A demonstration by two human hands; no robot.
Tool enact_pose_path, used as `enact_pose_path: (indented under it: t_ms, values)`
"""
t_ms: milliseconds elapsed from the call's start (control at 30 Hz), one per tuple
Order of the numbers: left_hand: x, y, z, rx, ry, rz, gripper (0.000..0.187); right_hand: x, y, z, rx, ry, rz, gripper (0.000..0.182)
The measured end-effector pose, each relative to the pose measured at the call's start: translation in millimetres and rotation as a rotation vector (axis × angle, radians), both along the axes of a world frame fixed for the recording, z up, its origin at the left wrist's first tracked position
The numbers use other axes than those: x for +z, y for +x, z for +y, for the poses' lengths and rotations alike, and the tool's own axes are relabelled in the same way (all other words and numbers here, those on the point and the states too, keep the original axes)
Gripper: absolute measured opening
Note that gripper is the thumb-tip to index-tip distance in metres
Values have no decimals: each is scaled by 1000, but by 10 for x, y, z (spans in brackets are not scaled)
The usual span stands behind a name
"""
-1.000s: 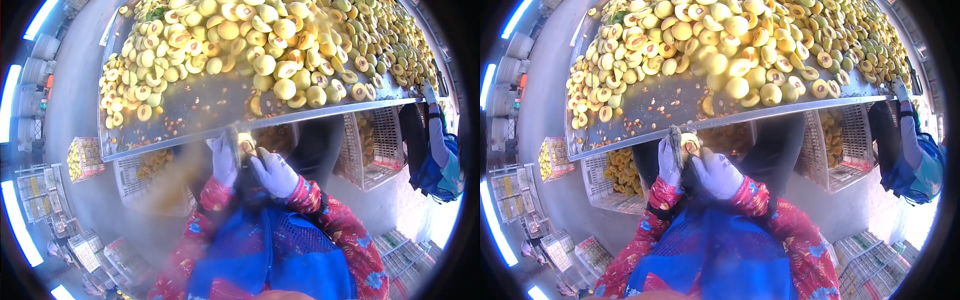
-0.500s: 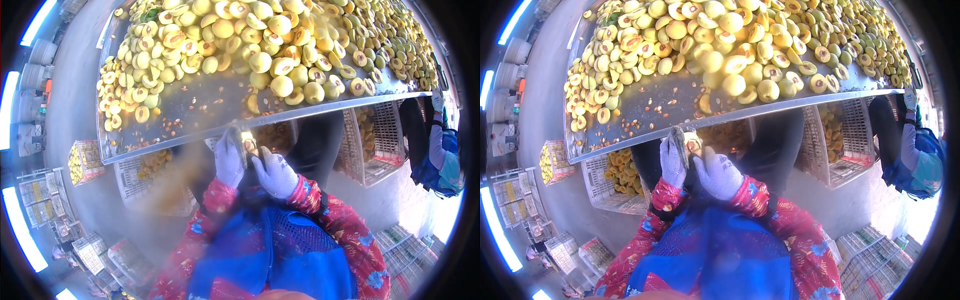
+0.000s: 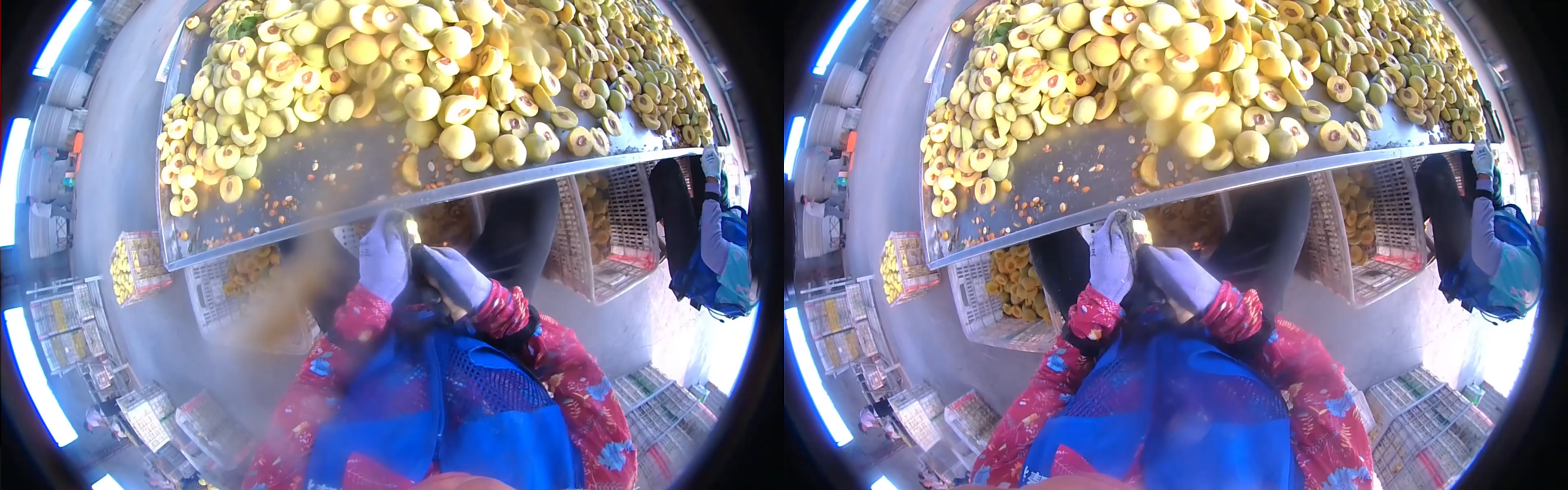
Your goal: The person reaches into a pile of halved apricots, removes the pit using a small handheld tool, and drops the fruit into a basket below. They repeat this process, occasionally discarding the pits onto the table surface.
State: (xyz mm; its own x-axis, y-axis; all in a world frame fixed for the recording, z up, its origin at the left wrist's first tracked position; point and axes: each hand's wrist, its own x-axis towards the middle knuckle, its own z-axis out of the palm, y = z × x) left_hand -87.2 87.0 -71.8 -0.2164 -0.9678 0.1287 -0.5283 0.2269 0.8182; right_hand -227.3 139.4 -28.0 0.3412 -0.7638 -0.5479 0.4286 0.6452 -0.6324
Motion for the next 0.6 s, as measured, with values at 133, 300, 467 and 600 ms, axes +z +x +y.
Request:
enact_pose_path:
  t_ms: [133, 300, 467, 600]
  values:
    - [214, -76, 1, -12, -18, 40, 23, -118, -76, 56, -31, 161, -364, 33]
    - [-194, -8, -57, -3, 492, 444, 25, -543, -32, 84, 88, -445, 146, 32]
    - [82, 26, -164, -239, 793, 667, 37, -509, -118, 119, -27, 263, -910, 35]
    - [-143, 84, -171, -146, 904, 803, 38, -145, -3, -14, 89, -38, 125, 38]
